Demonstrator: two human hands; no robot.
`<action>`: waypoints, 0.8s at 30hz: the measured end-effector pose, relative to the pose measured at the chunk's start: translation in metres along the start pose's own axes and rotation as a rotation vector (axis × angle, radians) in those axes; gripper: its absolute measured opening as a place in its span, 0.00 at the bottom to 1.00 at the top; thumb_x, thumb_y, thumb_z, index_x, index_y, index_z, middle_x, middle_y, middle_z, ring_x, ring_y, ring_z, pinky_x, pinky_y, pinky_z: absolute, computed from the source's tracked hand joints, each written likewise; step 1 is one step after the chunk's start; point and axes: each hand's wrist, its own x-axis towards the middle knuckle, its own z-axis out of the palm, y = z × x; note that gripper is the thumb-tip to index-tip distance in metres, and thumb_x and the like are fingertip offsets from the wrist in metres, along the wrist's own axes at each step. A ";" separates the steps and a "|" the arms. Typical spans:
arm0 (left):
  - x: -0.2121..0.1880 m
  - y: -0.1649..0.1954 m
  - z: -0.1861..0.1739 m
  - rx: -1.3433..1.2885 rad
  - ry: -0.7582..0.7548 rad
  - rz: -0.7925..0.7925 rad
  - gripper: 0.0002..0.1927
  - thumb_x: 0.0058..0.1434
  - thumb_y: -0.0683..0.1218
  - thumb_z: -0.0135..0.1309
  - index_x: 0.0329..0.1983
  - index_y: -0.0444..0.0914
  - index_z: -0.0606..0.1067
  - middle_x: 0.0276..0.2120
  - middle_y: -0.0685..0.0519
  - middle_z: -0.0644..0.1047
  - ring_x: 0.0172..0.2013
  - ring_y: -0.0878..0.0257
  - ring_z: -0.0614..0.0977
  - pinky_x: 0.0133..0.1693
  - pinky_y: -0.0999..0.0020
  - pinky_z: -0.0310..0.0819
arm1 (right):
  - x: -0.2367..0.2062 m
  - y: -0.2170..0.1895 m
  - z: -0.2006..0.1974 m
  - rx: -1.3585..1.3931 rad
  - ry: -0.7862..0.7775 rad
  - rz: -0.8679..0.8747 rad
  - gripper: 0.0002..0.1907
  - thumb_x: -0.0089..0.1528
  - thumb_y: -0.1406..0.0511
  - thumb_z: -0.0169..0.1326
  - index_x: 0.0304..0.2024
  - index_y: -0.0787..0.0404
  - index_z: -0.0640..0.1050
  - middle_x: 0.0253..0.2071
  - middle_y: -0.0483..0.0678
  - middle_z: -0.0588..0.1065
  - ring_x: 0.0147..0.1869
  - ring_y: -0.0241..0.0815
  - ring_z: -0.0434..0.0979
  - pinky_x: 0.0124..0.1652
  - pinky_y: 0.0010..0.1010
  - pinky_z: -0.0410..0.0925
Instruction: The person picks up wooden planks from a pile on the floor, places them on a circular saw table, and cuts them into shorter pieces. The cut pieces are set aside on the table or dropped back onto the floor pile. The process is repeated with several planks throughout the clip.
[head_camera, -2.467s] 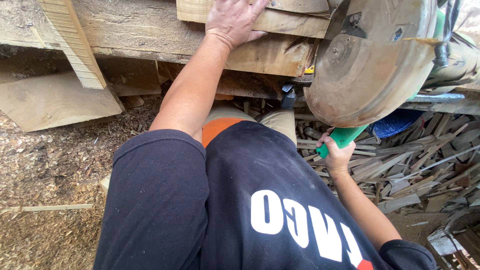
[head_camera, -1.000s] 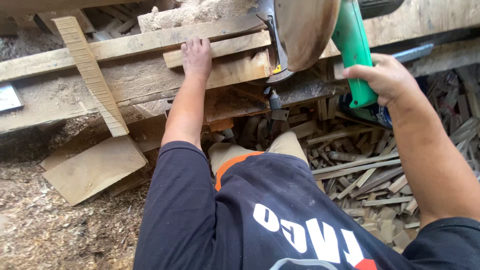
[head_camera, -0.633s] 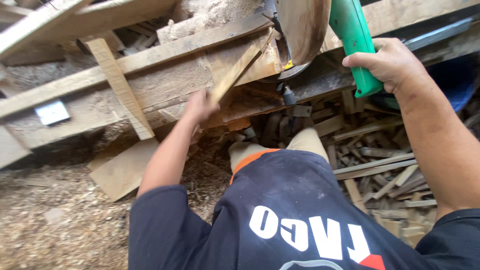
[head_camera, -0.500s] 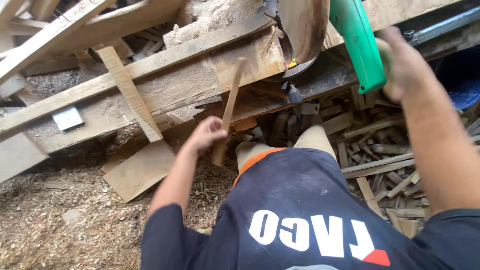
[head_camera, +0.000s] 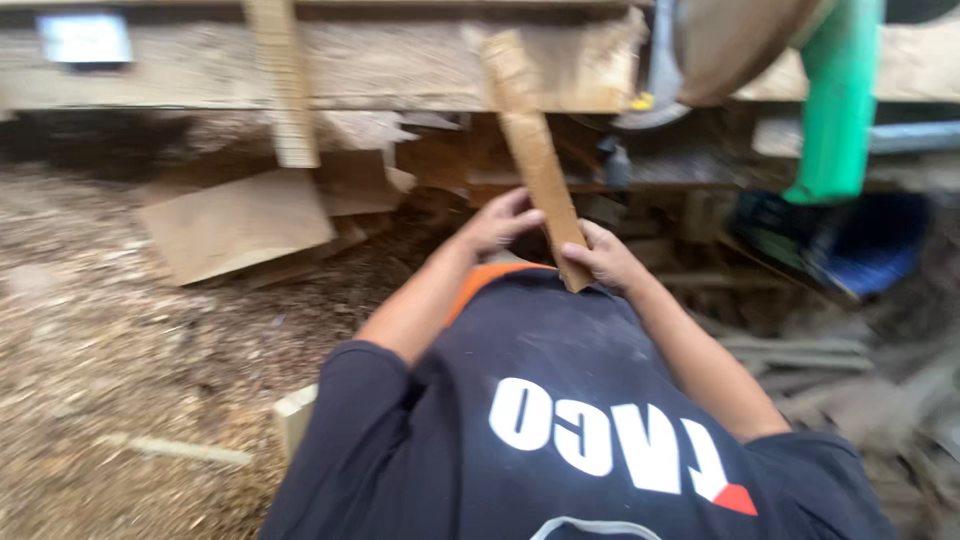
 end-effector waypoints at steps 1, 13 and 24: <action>-0.006 0.007 -0.009 0.170 -0.008 -0.035 0.31 0.65 0.48 0.60 0.69 0.33 0.66 0.62 0.49 0.73 0.62 0.61 0.74 0.64 0.63 0.68 | -0.018 0.000 -0.008 -0.098 0.072 0.047 0.24 0.62 0.58 0.58 0.55 0.64 0.70 0.39 0.49 0.76 0.37 0.40 0.78 0.36 0.35 0.73; -0.054 0.131 -0.214 1.205 1.388 -0.184 0.61 0.51 0.59 0.73 0.74 0.36 0.45 0.71 0.31 0.48 0.60 0.36 0.67 0.58 0.45 0.66 | -0.202 0.098 -0.090 -0.162 0.708 0.090 0.20 0.61 0.65 0.53 0.54 0.65 0.69 0.36 0.54 0.77 0.31 0.45 0.77 0.29 0.38 0.72; -0.092 0.077 -0.146 0.493 1.287 0.172 0.29 0.65 0.46 0.59 0.64 0.35 0.60 0.56 0.42 0.72 0.54 0.54 0.79 0.54 0.57 0.78 | -0.095 0.059 -0.149 0.032 0.622 -0.239 0.27 0.63 0.68 0.42 0.65 0.66 0.71 0.41 0.51 0.75 0.36 0.39 0.75 0.35 0.29 0.70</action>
